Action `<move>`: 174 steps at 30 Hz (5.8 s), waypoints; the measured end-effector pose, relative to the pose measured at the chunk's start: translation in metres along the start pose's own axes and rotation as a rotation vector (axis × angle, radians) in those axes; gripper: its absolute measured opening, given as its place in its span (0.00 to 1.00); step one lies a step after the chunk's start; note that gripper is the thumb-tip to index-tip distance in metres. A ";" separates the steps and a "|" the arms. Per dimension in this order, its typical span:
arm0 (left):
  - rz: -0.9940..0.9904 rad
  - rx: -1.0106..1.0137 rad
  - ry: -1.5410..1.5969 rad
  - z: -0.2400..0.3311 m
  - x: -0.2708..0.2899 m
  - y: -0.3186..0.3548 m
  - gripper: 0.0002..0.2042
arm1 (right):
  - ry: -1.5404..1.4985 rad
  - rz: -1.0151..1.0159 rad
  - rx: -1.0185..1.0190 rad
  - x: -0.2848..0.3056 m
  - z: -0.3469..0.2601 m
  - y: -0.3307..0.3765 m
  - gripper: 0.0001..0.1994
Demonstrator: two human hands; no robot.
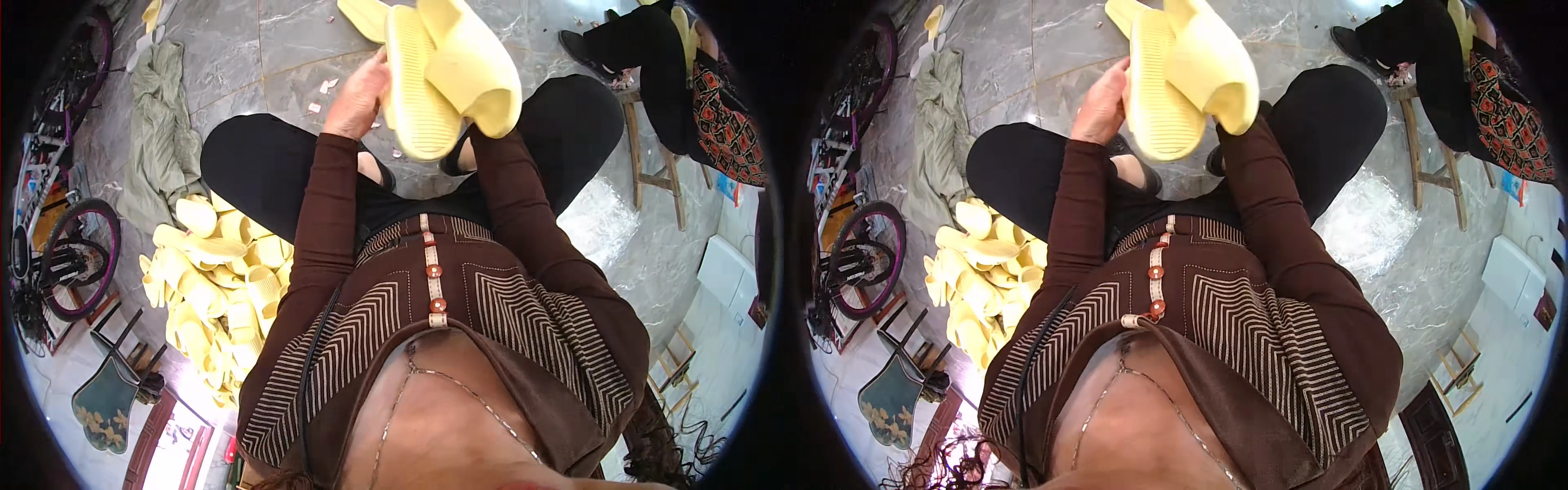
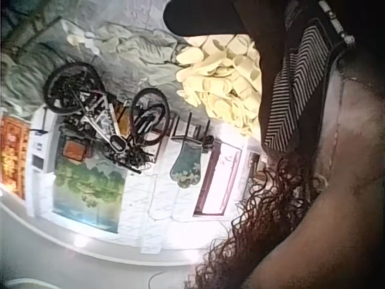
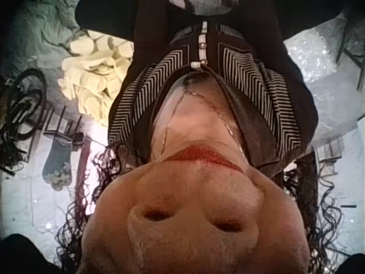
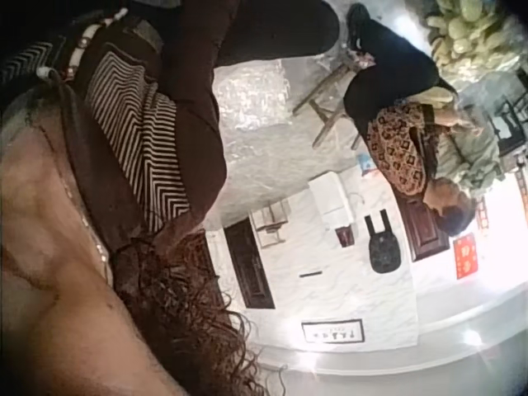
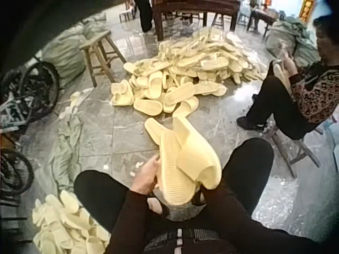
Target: Trimming excess material from molded foam shoes using scissors.
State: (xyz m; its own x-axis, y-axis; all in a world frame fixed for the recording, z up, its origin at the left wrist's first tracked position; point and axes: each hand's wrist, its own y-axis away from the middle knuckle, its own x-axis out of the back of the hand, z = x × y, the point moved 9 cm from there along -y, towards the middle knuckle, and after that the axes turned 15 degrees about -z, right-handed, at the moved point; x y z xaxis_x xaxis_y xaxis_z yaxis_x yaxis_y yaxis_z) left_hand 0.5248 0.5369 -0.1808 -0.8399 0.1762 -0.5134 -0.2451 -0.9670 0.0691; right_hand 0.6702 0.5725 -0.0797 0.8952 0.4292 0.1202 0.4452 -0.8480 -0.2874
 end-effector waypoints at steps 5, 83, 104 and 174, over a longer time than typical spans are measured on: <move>0.154 0.101 0.078 -0.009 0.040 0.013 0.13 | -0.311 0.170 -0.410 0.029 0.205 0.039 0.17; 0.740 -0.365 0.002 -0.005 0.120 -0.012 0.10 | -0.651 0.226 -0.695 -0.014 0.149 0.036 0.25; 0.834 0.357 -2.186 -0.138 0.246 -0.039 0.06 | 0.846 0.526 -0.353 0.093 0.074 0.011 0.17; 0.243 0.044 0.091 0.103 0.088 0.068 0.10 | -0.637 -0.266 -0.351 0.072 0.125 -0.077 0.21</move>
State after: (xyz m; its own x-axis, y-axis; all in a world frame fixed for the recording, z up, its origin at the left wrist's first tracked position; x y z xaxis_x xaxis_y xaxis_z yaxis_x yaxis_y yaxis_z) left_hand 0.3843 0.5054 -0.1337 -0.8303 -0.0791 -0.5517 -0.0644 -0.9696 0.2360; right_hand 0.6973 0.7076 -0.1675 0.6195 0.6378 -0.4576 0.7191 -0.6949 0.0051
